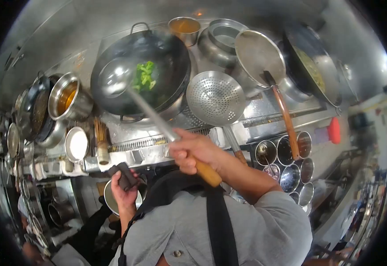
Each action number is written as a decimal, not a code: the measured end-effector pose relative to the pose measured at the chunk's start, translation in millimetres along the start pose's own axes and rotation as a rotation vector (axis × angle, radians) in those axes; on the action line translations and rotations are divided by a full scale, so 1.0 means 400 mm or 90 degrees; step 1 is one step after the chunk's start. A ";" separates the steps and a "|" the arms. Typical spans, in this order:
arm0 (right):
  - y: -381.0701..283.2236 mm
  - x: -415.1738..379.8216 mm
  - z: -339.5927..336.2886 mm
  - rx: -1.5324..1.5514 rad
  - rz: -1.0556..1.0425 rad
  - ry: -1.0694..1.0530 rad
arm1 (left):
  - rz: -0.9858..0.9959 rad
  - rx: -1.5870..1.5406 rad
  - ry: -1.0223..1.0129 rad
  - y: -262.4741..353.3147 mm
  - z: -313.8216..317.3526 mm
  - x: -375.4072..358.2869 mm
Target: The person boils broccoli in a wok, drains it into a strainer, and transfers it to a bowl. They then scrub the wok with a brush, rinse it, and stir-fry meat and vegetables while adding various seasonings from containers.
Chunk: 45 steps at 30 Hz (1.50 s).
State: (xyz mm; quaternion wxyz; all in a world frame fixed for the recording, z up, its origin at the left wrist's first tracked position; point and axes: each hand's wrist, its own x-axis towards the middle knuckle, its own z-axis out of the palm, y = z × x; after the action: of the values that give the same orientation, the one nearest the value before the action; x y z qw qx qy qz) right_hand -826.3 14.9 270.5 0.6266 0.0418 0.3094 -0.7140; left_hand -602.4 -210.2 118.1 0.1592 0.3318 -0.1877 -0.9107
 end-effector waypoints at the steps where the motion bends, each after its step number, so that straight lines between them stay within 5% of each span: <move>1: -0.021 0.000 -0.016 0.014 -0.020 0.022 | -0.011 0.022 -0.001 -0.018 0.014 -0.001; 5: -0.039 0.015 -0.058 -0.029 -0.091 0.075 | -0.025 0.050 -0.023 -0.075 0.038 -0.013; 9: -0.122 0.031 -0.151 0.076 -0.080 -0.020 | -0.017 0.078 -0.027 -0.095 0.077 -0.046; 12: -0.078 0.051 -0.136 -0.049 -0.114 0.084 | -0.028 0.035 -0.015 -0.104 0.096 -0.064; 15: -0.137 0.074 -0.224 0.231 -0.037 -0.107 | -0.023 0.055 0.001 -0.108 0.092 -0.062; 18: -0.049 0.091 -0.132 -0.040 -0.128 0.084 | -0.044 0.057 -0.031 -0.097 0.065 -0.046; 22: -0.093 0.096 -0.163 0.119 -0.089 -0.054 | -0.065 0.056 -0.044 -0.083 0.052 -0.027; 23: -0.047 0.112 -0.146 -0.043 -0.160 0.072 | -0.076 0.062 -0.043 -0.076 0.049 -0.022; 27: -0.088 0.111 -0.186 0.066 -0.113 0.019 | -0.104 0.114 -0.055 -0.055 0.034 -0.001; 30: 0.003 0.159 -0.108 -0.294 -0.198 0.282 | -0.112 0.150 -0.034 -0.049 0.022 0.016; 34: -0.059 0.147 -0.144 -0.461 -0.202 0.280 | -0.111 0.150 -0.046 -0.036 0.018 0.029; 38: -0.025 0.195 -0.129 -0.568 -0.262 0.414 | -0.098 0.138 -0.040 -0.016 0.034 0.038; 45: -0.012 0.226 -0.109 -0.511 -0.149 0.229 | -0.106 0.140 -0.058 -0.017 0.071 0.058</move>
State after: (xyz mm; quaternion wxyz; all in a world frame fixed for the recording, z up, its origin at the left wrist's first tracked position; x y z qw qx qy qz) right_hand -864.0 -42.0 196.8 0.4446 -0.1165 0.6679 -0.5854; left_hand -639.3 -207.1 122.5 0.0374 0.3200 -0.2649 -0.9088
